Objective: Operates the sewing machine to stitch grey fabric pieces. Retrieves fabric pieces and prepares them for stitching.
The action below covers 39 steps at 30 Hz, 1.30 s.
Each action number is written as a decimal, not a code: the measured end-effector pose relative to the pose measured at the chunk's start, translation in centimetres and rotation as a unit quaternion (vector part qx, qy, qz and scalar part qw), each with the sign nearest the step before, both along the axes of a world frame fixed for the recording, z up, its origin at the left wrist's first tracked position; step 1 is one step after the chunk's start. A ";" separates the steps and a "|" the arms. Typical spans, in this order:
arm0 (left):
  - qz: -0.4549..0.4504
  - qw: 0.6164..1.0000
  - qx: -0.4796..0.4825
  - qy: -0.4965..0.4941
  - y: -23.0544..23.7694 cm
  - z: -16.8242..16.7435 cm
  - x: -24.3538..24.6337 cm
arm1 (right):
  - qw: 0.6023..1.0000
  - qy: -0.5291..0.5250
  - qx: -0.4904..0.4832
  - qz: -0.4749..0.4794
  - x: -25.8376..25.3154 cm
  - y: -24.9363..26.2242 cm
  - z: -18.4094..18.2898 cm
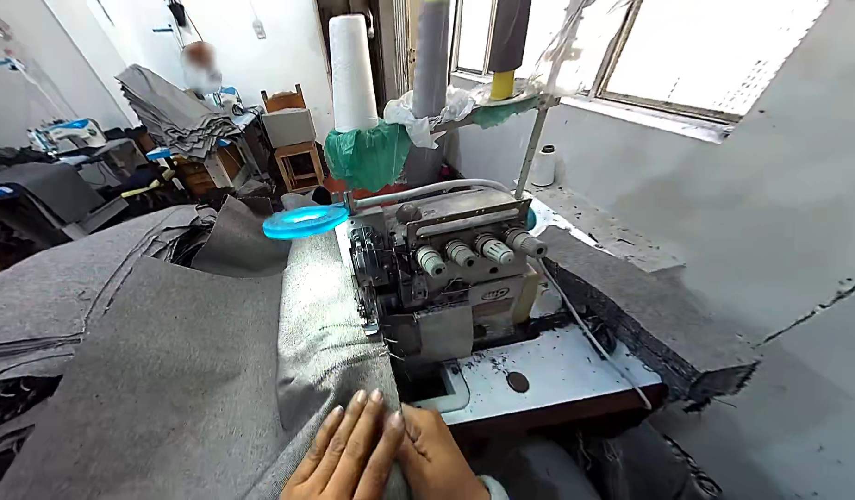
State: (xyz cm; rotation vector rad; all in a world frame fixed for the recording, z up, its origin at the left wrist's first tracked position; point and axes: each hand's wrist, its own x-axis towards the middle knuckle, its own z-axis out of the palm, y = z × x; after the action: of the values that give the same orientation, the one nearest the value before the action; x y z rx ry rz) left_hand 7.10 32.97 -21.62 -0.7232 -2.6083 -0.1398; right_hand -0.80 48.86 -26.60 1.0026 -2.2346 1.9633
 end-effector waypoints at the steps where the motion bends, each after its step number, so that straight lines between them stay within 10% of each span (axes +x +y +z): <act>1: 0.012 0.999 -0.017 0.046 -0.5 -0.4 -0.6 | 0.999 0.033 0.019 -0.032 0.1 -0.4 0.0; 18: -0.109 0.986 0.096 0.085 -5.2 0.2 -8.8 | 0.955 0.201 0.084 -0.203 0.3 -3.4 -1.5; 22: 0.099 0.976 0.148 0.121 -8.3 -3.6 -6.4 | 0.892 0.307 0.152 -0.296 -2.1 -1.5 -6.0; 25: 0.331 0.931 0.148 -0.033 -11.9 -6.0 -8.3 | 0.820 0.358 0.277 -0.351 -3.0 -1.2 -8.0; 29: 0.342 0.905 0.143 -0.207 -13.5 -4.7 -16.1 | 0.845 0.105 0.476 -0.221 -2.1 -0.9 -3.5; 34: 0.236 0.871 0.000 -0.430 -15.7 5.3 -18.6 | 0.846 0.004 0.527 -0.080 -4.2 0.5 -2.1; 39: 0.479 0.869 -0.005 -0.126 -24.9 15.0 -7.4 | 0.861 0.098 0.488 -0.102 -4.2 1.3 -3.7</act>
State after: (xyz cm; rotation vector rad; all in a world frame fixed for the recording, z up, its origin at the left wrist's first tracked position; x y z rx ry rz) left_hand -0.28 8.11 -6.60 0.6821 -2.8791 0.0901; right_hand -5.00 50.20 -30.32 0.8414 -3.0290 0.5084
